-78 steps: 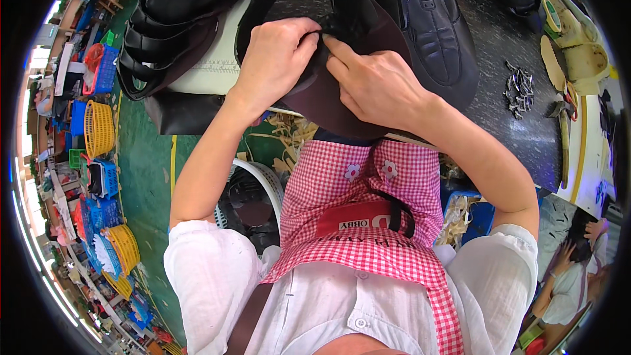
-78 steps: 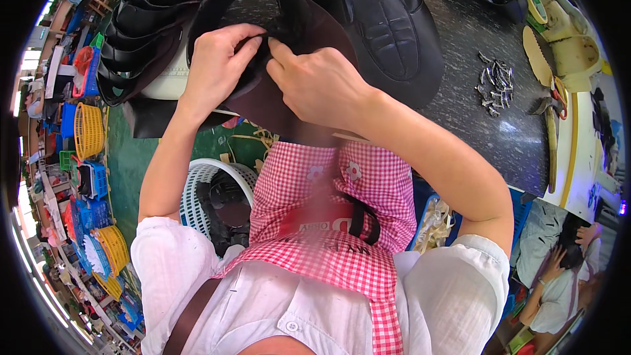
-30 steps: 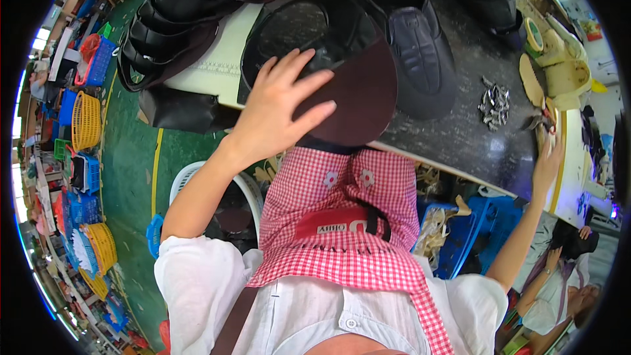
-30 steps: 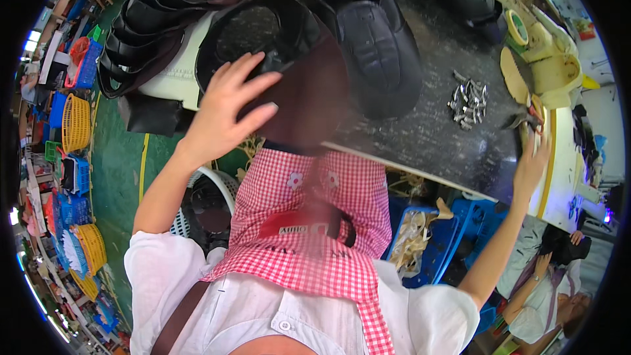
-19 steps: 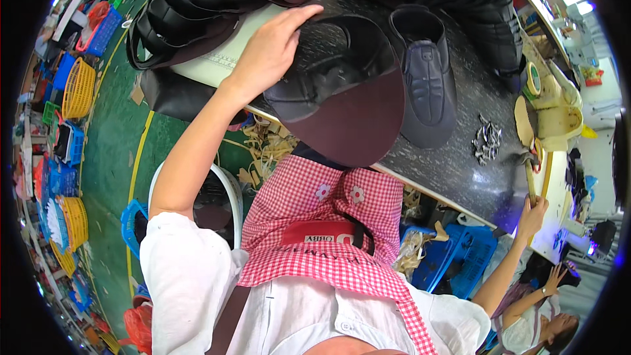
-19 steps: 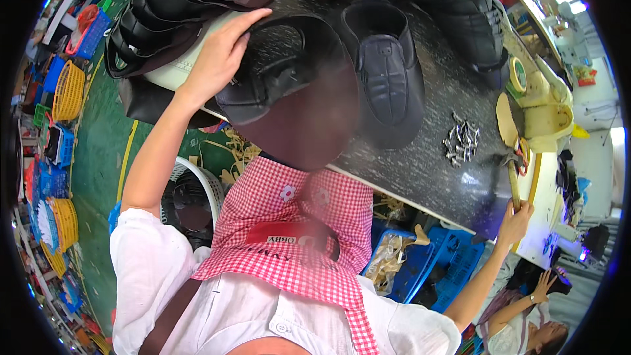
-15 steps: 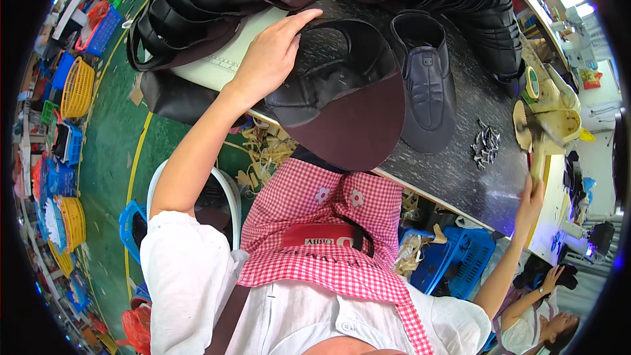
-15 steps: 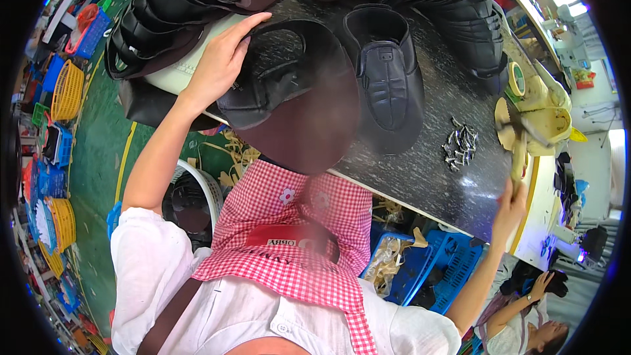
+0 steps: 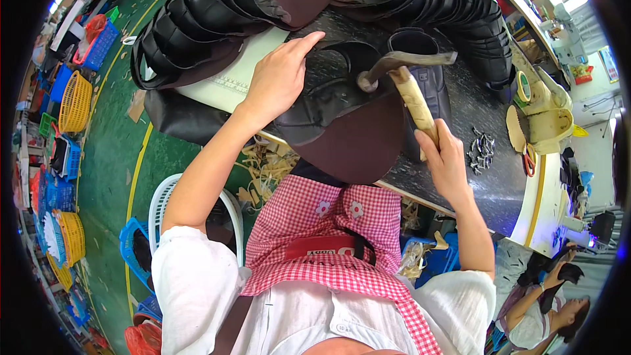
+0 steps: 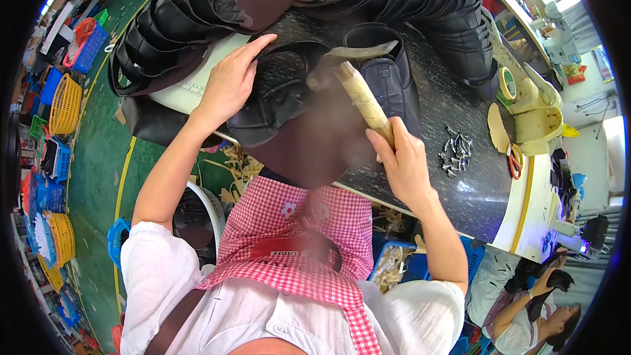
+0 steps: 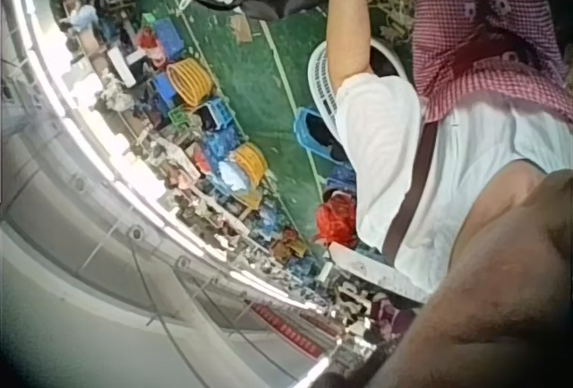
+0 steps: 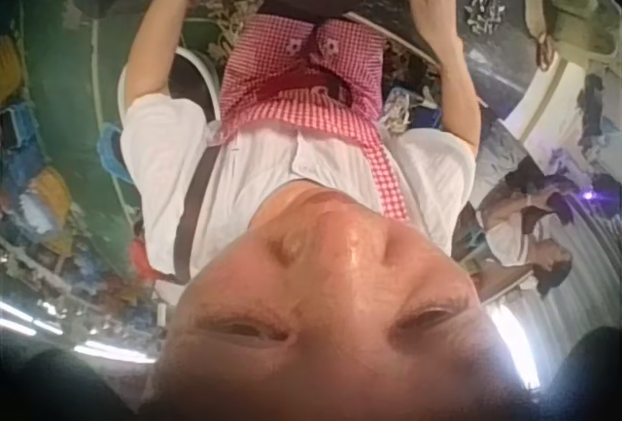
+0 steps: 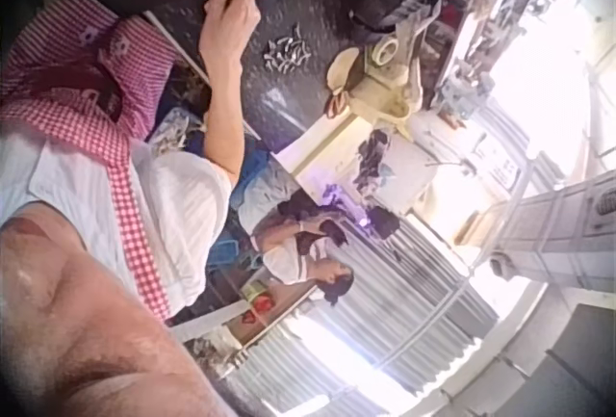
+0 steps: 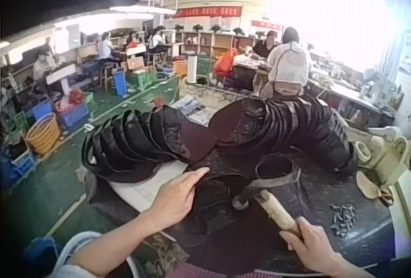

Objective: Manually assembling leather shoe upper parts using nails and a hammer at a factory workbench.

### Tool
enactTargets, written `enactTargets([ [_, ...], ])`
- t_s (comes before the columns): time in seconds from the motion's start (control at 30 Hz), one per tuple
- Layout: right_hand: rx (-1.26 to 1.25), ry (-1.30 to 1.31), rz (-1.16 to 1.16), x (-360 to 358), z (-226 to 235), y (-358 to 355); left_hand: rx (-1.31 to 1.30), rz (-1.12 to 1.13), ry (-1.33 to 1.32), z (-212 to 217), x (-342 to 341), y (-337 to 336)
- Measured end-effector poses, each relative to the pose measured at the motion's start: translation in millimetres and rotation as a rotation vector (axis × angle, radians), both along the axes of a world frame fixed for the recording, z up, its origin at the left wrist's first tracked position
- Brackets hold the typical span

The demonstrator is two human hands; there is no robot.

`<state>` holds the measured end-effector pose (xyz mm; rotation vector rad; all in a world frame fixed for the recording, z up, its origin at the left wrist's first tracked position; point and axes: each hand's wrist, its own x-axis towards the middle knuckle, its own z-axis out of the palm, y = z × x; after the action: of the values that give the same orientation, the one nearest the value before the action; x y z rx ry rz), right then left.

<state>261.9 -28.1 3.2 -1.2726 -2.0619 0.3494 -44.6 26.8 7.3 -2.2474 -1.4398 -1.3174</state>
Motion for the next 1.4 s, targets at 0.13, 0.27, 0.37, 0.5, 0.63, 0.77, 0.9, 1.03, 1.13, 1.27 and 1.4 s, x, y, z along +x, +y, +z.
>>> enactTargets([
  [0.13, 0.154, -0.060, 0.073, -11.3, -15.6, 18.1, 0.103, 0.052, 0.081, 5.1, 6.1, 9.6],
  [0.27, 0.213, -0.142, 0.084, -13.9, -3.7, 24.7, 0.123, 0.096, 0.118, 8.4, 7.0, 2.6],
  [0.37, 0.143, -0.097, 0.133, -7.1, -10.1, 12.4, 0.087, 0.091, 0.132, 9.7, 13.6, 2.7],
  [0.5, 0.075, -0.186, 0.118, 15.9, -0.8, 1.1, 0.229, 0.037, 0.078, 52.3, 7.2, 15.7],
  [0.63, 0.267, 0.171, -0.303, 99.2, -8.4, -28.3, 0.568, 0.181, 0.006, 126.7, -21.7, 48.8],
  [0.77, 0.364, 0.113, -0.851, 221.4, -30.8, -20.6, 0.621, 0.678, 0.315, 119.4, -81.8, 129.8],
  [0.9, 0.325, -0.147, -1.265, 336.5, -72.0, -29.3, 0.703, 0.591, 0.405, 97.7, -13.1, 129.8],
  [1.03, 0.361, -0.353, -1.428, 382.3, -89.3, -24.7, 0.531, 0.000, 0.405, 86.1, 99.6, 78.9],
  [1.13, 0.267, -0.278, -1.343, 365.9, -80.6, -12.5, 0.405, -0.178, 0.461, 65.9, 133.5, 75.4],
  [1.27, 0.510, -0.281, -1.067, 339.5, -69.1, 10.7, -0.001, -0.323, 0.255, 59.6, 130.4, 73.1],
  [1.4, 0.601, -0.106, -0.485, 233.4, -20.7, 42.0, -0.076, -0.333, 0.149, 70.9, 95.3, 23.8],
])
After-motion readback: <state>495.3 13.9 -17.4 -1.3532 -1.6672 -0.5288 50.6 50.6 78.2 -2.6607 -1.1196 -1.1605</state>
